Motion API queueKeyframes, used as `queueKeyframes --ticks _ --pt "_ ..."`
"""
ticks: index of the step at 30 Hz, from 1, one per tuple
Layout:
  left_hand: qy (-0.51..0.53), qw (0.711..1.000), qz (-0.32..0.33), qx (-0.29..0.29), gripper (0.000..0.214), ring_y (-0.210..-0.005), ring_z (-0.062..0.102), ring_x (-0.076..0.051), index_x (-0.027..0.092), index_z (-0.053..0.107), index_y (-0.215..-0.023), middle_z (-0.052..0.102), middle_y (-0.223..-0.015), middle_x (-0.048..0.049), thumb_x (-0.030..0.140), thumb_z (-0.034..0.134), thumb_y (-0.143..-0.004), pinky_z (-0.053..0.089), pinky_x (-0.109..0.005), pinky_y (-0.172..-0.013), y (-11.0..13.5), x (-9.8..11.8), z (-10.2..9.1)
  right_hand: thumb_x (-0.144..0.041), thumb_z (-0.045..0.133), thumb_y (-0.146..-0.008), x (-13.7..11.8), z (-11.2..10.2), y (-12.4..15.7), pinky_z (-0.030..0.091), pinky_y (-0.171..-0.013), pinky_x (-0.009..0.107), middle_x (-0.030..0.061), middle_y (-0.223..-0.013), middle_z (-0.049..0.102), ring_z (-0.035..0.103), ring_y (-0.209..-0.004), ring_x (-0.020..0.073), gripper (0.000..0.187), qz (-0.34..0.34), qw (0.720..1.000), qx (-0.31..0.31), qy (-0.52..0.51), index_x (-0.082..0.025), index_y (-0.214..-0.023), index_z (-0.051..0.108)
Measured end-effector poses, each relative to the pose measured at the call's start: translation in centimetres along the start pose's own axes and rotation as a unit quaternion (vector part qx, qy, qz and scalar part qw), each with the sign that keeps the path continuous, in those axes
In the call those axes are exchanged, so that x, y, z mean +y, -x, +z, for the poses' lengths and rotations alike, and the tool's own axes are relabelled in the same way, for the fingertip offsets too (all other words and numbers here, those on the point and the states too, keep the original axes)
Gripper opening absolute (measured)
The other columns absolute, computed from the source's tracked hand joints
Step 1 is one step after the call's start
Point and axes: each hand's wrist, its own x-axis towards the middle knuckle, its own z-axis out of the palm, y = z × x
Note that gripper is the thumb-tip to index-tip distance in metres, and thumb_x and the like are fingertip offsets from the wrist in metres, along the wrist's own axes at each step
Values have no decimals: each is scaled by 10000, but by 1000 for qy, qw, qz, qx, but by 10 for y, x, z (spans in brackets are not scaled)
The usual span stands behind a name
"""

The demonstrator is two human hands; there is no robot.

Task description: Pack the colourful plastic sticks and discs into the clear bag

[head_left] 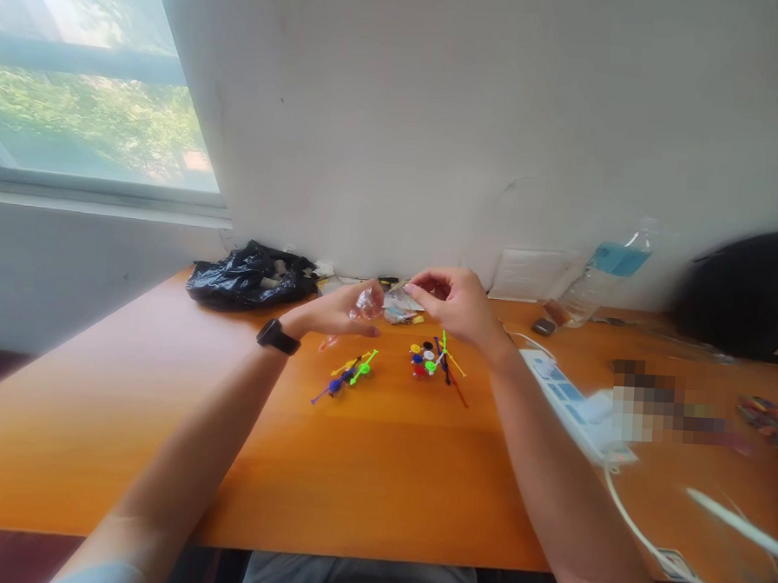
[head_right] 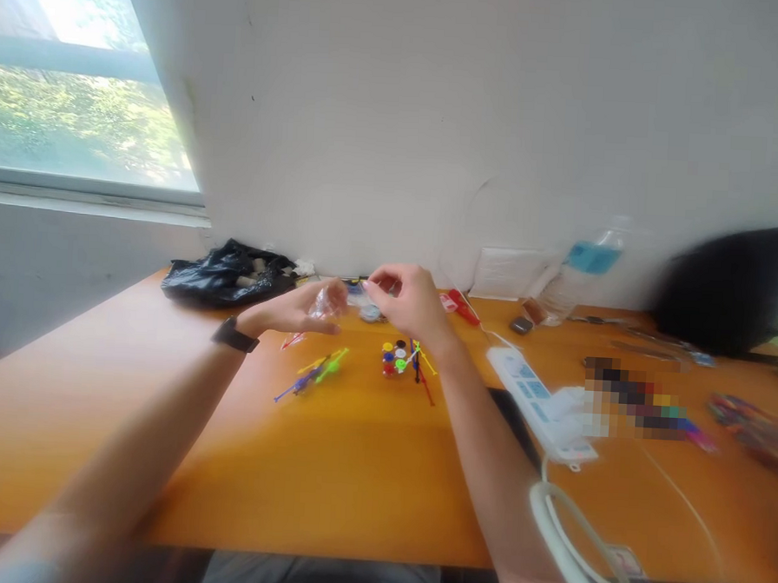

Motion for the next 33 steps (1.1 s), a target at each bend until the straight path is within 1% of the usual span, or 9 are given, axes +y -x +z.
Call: queueKeyframes --ticks 2,4,8,10,12,17,22,28,33 --pt "-1 1000 -1 -2 395 -906 611 -203 209 611 -1064 660 -1036 -38 384 816 -776 493 -338 -797 0 -3 0 -429 689 -877 0 -2 0 391 -584 268 36 -740 675 540 -664 150 278 3 1000 1 -6 -165 -818 751" --pt "1 1000 -8 -5 391 -895 610 -199 206 608 -1054 658 -1031 -37 386 817 -778 489 -333 -780 0 -6 0 -415 699 -875 -2 -6 2 394 -580 259 30 -737 668 547 -666 146 261 -3 998 -45 -35 -164 -816 743" --pt "2 1000 -23 -5 394 -861 596 -192 200 601 -1018 645 -990 -30 388 832 -760 466 -311 -720 -1 -8 0 -398 700 -895 -8 -12 7 440 -595 237 23 -762 675 593 -695 143 246 -36 954 -278 -109 -161 -899 766" --pt "2 1000 -26 -5 376 -843 589 -187 196 594 -1006 642 -975 -30 364 824 -760 460 -304 -703 -1 -10 1 -361 677 -911 -5 -6 8 458 -587 227 26 -789 687 614 -689 141 234 -40 916 -392 -82 -165 -975 786" --pt "0 1000 -25 -10 371 -848 592 -187 193 590 -1019 644 -984 -34 348 814 -767 467 -305 -715 -1 -13 1 -287 648 -907 3 7 8 457 -554 216 27 -814 693 618 -644 131 233 -20 890 -456 -14 -173 -1052 791" --pt "-24 999 -15 -20 371 -886 617 -197 188 603 -1042 660 -1015 -41 356 809 -783 494 -307 -767 -1 -22 1 -195 633 -870 33 53 8 385 -470 203 66 -1002 706 583 -585 114 392 48 899 -418 122 -206 -1252 722" --pt "-28 999 -27 -21 361 -886 637 -200 192 618 -1049 682 -1032 -46 353 802 -782 503 -298 -751 0 -25 0 -239 662 -878 55 83 12 358 -554 215 51 -1019 720 629 -763 167 276 26 908 -383 170 -238 -1141 746" --pt "-30 999 -21 -25 381 -893 636 -204 187 628 -1049 682 -1034 -52 383 804 -773 509 -304 -762 -1 -26 0 -173 684 -855 63 96 12 351 -640 238 63 -944 725 615 -789 179 205 -9 911 -363 196 -201 -1037 775" --pt "-31 999 -19 -22 356 -867 632 -198 186 633 -1036 683 -1012 -49 372 791 -777 503 -307 -751 -1 -25 0 -175 720 -834 63 88 10 356 -616 247 49 -871 714 589 -715 166 144 0 914 -367 173 -202 -956 791"
